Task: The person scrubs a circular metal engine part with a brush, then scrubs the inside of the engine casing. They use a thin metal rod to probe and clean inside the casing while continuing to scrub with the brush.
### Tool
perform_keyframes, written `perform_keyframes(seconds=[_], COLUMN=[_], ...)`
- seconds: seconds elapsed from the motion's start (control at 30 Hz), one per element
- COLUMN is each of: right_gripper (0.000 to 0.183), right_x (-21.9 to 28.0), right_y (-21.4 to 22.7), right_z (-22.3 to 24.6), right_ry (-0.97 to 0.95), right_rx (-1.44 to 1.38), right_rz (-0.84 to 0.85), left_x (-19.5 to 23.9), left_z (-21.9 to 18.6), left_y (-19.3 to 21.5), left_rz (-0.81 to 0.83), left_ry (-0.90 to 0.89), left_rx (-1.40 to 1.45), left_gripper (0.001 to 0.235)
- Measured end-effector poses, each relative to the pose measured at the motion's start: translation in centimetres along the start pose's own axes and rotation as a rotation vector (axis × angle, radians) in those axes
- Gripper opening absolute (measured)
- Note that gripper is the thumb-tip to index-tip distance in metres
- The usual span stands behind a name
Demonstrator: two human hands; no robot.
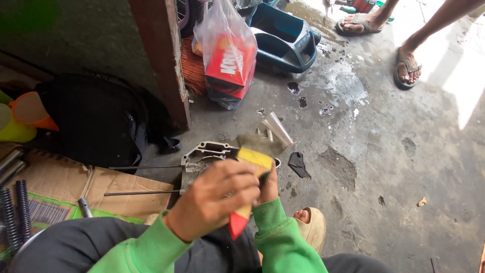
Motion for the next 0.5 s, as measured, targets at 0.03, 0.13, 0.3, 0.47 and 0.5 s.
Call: perform_keyframes(seconds=[0.03, 0.13, 0.3, 0.47, 0.5], right_gripper=[0.064, 0.063, 0.061, 0.059, 0.059], right_x=[0.0, 0.2, 0.0, -0.9, -1.1], right_y=[0.0, 0.1, 0.4, 1.0, 1.1], right_z=[-0.2, 0.0, 0.3, -0.3, -0.5], right_ry=[-0.005, -0.011, -0.025, -0.037, -0.043], right_rx=[0.0, 0.009, 0.014, 0.005, 0.006], right_rz=[0.007, 0.024, 0.059, 0.09, 0.096], left_x=[-0.1, -0.1, 0.4, 1.1, 1.5], left_z=[-0.4, -2.4, -2.1, 0.7, 1.5], left_y=[0.1, -0.8, 0.1, 0.9, 0.8], left_rz=[-0.001, 0.052, -0.025, -0.149, -0.162], left_ry=[0.0, -0.121, -0.091, 0.102, 0.15], left_rx=[-0.002, -0.021, 0.179, 0.197, 0.222], left_gripper=[0.008, 0.015, 0.011, 0.017, 0.018])
Point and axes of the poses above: each hand's wrist, its own x-axis away from the middle knuckle, its own y-axis out of the back of the hand, z = x × y, the point moved 9 cm from there along -x, towards the middle knuckle, and after that the axes turned 10 degrees about z, right-handed, at the moved point
